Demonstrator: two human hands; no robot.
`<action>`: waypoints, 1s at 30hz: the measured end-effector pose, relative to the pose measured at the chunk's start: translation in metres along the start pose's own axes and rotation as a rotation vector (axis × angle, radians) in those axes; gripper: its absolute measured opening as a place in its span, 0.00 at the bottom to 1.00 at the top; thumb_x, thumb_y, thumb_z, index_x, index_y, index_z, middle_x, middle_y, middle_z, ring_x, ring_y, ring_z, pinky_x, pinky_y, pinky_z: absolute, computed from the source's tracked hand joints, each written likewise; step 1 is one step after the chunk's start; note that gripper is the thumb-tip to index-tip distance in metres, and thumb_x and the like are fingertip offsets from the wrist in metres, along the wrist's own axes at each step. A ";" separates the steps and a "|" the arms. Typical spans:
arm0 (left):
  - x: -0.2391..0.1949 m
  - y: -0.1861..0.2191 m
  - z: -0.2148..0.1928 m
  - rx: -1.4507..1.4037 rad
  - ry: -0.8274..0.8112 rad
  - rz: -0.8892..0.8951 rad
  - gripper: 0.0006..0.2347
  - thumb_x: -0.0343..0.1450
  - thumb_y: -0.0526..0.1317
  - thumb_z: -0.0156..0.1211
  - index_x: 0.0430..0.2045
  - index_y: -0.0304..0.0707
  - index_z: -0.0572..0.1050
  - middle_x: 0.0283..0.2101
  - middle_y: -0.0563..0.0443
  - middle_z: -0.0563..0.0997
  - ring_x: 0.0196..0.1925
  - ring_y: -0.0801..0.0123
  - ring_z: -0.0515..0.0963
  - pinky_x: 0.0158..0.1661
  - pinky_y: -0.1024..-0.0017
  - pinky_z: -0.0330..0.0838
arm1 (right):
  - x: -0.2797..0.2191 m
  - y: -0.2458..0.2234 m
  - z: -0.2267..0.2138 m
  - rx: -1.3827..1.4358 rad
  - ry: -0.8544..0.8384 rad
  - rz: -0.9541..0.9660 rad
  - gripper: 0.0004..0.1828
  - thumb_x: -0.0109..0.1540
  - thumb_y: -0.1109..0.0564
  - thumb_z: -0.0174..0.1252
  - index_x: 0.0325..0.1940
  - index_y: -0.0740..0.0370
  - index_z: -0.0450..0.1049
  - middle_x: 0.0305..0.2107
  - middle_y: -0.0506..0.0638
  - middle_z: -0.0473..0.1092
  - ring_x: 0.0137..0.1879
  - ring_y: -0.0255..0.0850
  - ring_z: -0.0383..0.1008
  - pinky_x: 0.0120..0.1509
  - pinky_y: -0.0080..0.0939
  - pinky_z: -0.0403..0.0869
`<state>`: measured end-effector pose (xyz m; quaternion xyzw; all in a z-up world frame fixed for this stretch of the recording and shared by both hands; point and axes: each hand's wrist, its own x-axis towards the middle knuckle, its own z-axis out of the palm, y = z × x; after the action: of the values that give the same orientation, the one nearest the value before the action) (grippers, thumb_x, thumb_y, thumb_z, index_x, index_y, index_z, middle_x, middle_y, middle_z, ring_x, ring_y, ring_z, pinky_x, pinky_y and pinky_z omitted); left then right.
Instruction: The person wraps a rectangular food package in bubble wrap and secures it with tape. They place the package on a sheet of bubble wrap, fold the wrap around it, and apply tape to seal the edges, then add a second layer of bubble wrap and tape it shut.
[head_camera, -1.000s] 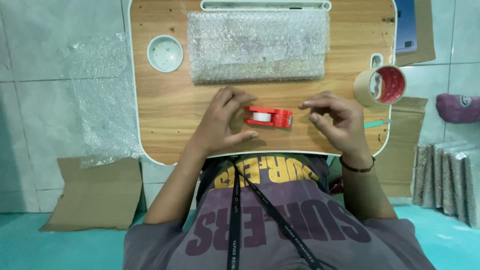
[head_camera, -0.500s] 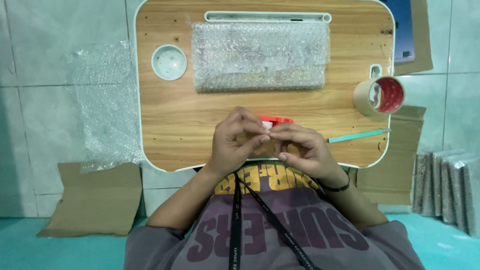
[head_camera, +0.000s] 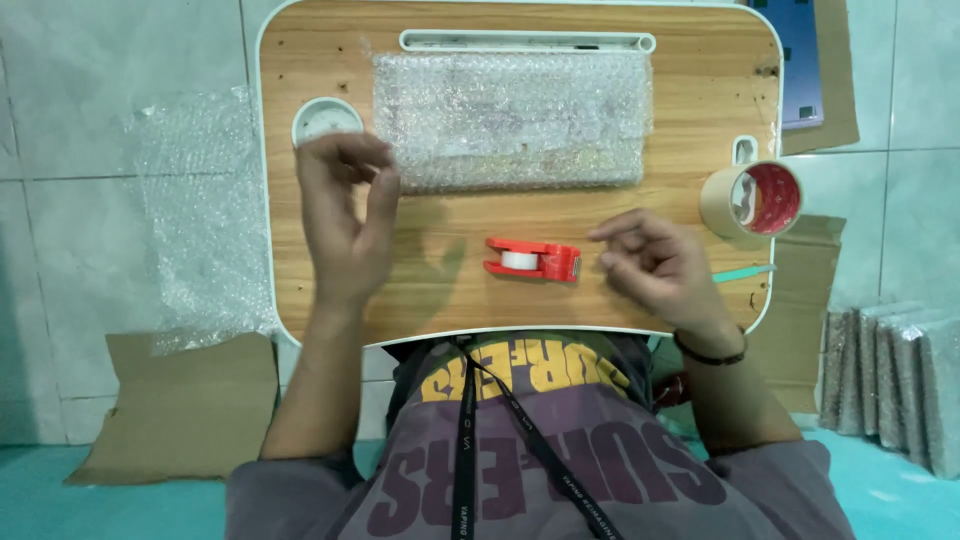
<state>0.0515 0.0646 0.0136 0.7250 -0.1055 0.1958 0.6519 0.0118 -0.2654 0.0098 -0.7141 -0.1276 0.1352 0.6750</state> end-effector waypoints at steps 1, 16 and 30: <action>0.008 -0.004 -0.004 0.004 0.008 -0.004 0.11 0.79 0.41 0.55 0.47 0.36 0.63 0.43 0.46 0.70 0.45 0.61 0.73 0.45 0.66 0.68 | 0.003 -0.009 -0.003 0.001 -0.009 0.003 0.16 0.62 0.70 0.55 0.55 0.78 0.70 0.18 0.51 0.67 0.17 0.30 0.65 0.22 0.27 0.64; 0.024 -0.048 -0.005 0.465 0.132 0.183 0.02 0.73 0.29 0.58 0.35 0.33 0.71 0.36 0.48 0.72 0.40 0.61 0.69 0.40 0.66 0.66 | 0.093 -0.020 0.012 -0.913 -0.145 -0.467 0.10 0.59 0.66 0.64 0.44 0.67 0.77 0.42 0.57 0.69 0.47 0.49 0.68 0.50 0.44 0.69; 0.022 -0.041 0.001 0.331 0.055 0.090 0.02 0.76 0.32 0.56 0.37 0.32 0.74 0.34 0.49 0.74 0.38 0.65 0.70 0.41 0.69 0.68 | 0.129 -0.005 0.047 -1.395 -0.246 -0.717 0.23 0.72 0.42 0.54 0.67 0.52 0.78 0.65 0.52 0.65 0.65 0.48 0.60 0.67 0.49 0.59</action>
<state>0.0878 0.0710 -0.0145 0.8114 -0.0861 0.2592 0.5167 0.1141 -0.1742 0.0092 -0.8675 -0.4787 -0.1237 0.0552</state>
